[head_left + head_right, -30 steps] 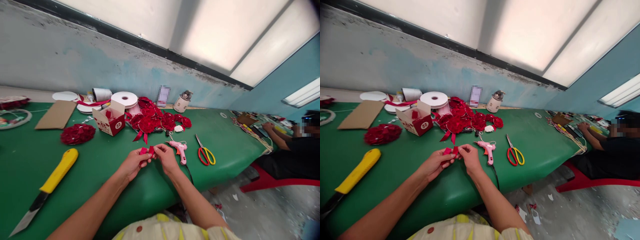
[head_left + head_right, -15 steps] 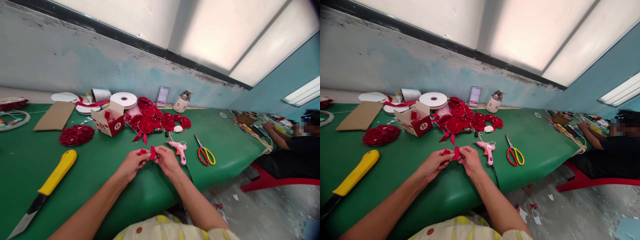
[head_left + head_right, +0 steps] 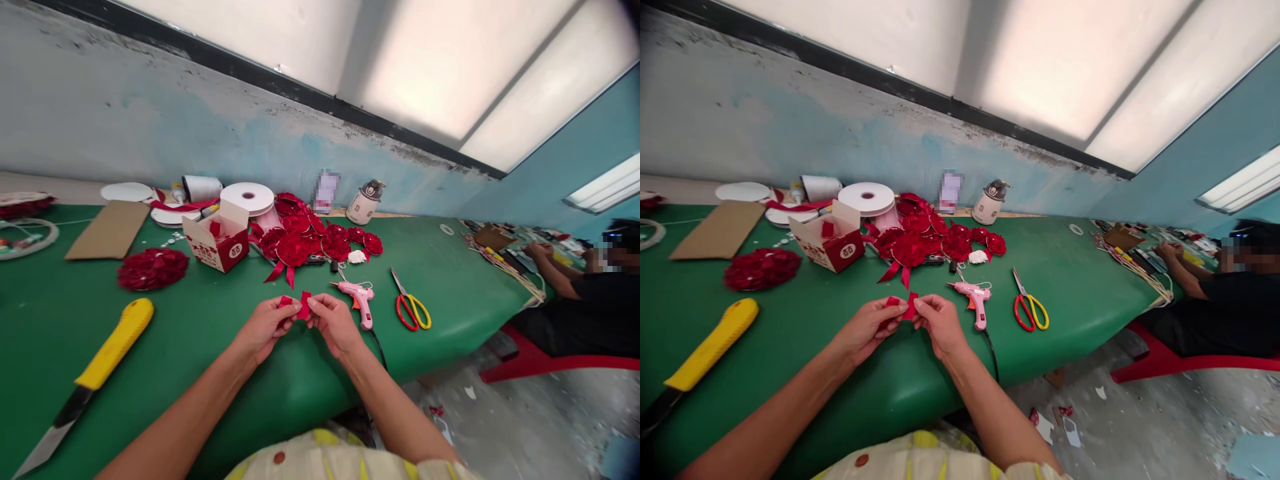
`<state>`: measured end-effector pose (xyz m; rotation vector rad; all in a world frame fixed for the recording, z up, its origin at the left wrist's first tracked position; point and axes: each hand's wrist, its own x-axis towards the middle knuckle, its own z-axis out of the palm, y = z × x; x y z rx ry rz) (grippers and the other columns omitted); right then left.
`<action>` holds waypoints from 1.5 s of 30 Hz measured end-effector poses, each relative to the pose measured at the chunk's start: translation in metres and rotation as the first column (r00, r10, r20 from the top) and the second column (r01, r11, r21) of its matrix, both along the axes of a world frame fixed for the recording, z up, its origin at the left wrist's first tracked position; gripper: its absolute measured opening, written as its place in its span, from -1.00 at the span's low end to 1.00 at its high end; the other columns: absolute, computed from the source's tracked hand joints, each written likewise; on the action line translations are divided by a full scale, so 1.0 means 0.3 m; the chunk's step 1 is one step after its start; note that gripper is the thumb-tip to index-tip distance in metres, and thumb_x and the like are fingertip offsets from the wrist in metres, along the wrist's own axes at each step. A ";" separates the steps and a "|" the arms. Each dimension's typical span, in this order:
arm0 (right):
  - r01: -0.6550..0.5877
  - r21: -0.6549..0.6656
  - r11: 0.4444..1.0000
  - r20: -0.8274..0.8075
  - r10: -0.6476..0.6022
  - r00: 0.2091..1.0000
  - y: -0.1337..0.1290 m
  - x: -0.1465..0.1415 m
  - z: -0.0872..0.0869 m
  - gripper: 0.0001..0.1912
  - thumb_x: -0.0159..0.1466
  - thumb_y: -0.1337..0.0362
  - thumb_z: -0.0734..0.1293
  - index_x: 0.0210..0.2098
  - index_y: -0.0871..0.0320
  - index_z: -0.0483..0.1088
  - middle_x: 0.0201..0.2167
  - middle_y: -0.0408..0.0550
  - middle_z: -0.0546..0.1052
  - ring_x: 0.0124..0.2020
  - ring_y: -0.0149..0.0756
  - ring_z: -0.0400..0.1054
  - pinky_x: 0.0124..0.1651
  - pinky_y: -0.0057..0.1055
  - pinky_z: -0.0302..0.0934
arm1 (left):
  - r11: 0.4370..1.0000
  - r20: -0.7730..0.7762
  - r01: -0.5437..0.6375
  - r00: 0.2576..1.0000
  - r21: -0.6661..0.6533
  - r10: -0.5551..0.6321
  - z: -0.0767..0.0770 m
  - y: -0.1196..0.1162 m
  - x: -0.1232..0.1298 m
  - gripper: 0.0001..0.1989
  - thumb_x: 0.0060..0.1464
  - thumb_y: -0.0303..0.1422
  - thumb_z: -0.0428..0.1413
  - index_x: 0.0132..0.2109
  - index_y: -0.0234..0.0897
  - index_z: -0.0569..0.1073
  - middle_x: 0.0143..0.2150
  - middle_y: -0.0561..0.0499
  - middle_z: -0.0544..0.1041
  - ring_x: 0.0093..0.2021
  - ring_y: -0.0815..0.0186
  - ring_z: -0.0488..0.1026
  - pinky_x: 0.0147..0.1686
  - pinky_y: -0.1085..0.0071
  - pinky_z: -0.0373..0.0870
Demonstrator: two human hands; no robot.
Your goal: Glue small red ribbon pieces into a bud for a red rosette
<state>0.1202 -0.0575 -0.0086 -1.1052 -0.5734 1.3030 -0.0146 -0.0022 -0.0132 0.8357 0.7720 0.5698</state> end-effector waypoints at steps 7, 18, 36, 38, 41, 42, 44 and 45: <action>-0.001 -0.008 1.000 -0.055 0.001 0.998 0.005 -0.003 -0.007 -0.79 0.01 0.23 0.46 -0.53 0.24 0.42 -0.67 -0.16 0.41 -0.63 -0.49 0.22 -0.56 -0.52 0.10 | 0.999 -0.016 0.015 1.000 0.049 -0.014 0.008 -0.007 0.004 -0.80 -0.08 -0.31 0.19 -0.37 -0.37 0.39 -0.63 0.17 0.22 -0.64 0.57 0.01 -0.68 0.57 -0.20; 0.025 0.064 0.998 0.230 -0.040 0.972 -0.007 0.003 0.005 -0.87 0.01 0.33 0.43 -0.44 0.21 0.43 -0.59 -0.17 0.43 -0.57 -0.44 0.26 -0.47 -0.47 0.16 | 0.974 -0.089 -0.099 0.989 0.205 0.120 0.033 -0.018 0.013 -0.80 -0.11 -0.33 0.20 -0.33 -0.33 0.41 -0.57 0.17 0.30 -0.61 0.55 0.05 -0.63 0.57 -0.08; -0.197 0.537 0.820 0.813 -0.441 0.379 -0.061 0.009 0.078 -0.76 0.20 0.50 0.25 -0.29 0.05 0.47 -0.20 -0.02 0.38 -0.15 -0.26 0.28 -0.16 -0.28 0.28 | 0.997 0.241 0.042 0.970 -0.069 -0.025 0.017 -0.011 -0.010 -0.92 0.03 -0.40 0.08 -0.37 -0.33 0.40 -0.63 0.17 0.17 -0.67 0.56 -0.01 -0.69 0.52 -0.25; -0.203 0.531 0.823 0.818 -0.435 0.375 -0.060 0.010 0.075 -0.75 0.20 0.50 0.25 -0.30 0.06 0.48 -0.18 -0.02 0.37 -0.13 -0.26 0.28 -0.15 -0.27 0.27 | 0.996 0.282 0.066 0.958 -0.059 -0.047 0.021 -0.015 -0.015 -0.89 0.06 -0.38 0.06 -0.39 -0.33 0.39 -0.63 0.17 0.15 -0.67 0.55 -0.02 -0.68 0.51 -0.24; -0.204 0.523 0.828 0.822 -0.427 0.376 -0.058 0.011 0.068 -0.75 0.20 0.50 0.25 -0.30 0.06 0.48 -0.16 -0.01 0.36 -0.12 -0.25 0.28 -0.14 -0.27 0.27 | 0.998 0.309 0.060 0.950 -0.034 -0.047 0.031 -0.020 -0.019 -0.80 0.09 -0.33 0.05 -0.45 -0.34 0.36 -0.64 0.17 0.13 -0.66 0.54 -0.02 -0.67 0.49 -0.21; -0.202 0.519 0.830 0.824 -0.424 0.376 -0.057 0.010 0.066 -0.75 0.19 0.50 0.25 -0.30 0.06 0.48 -0.16 -0.01 0.36 -0.12 -0.25 0.28 -0.13 -0.27 0.27 | 0.998 0.307 0.054 0.951 -0.022 -0.044 0.034 -0.021 -0.020 -0.78 0.09 -0.32 0.05 -0.47 -0.33 0.35 -0.64 0.17 0.13 -0.66 0.54 -0.03 -0.66 0.49 -0.21; -0.198 0.507 0.839 0.829 -0.411 0.380 -0.057 0.009 0.063 -0.74 0.19 0.49 0.25 -0.30 0.04 0.48 -0.15 -0.02 0.36 -0.11 -0.24 0.28 -0.13 -0.26 0.26 | 0.999 0.289 0.038 0.957 0.005 -0.037 0.037 -0.024 -0.018 -0.78 0.07 -0.31 0.09 -0.47 -0.33 0.35 -0.64 0.19 0.09 -0.65 0.54 -0.06 -0.66 0.49 -0.21; -0.196 0.501 0.843 0.830 -0.404 0.385 -0.057 0.007 0.062 -0.74 0.19 0.49 0.25 -0.31 0.04 0.49 -0.15 -0.02 0.36 -0.11 -0.24 0.28 -0.12 -0.26 0.26 | 0.999 0.275 0.029 0.961 0.021 -0.034 0.037 -0.025 -0.016 -0.80 0.06 -0.31 0.11 -0.45 -0.33 0.36 -0.65 0.20 0.08 -0.65 0.54 -0.07 -0.65 0.49 -0.21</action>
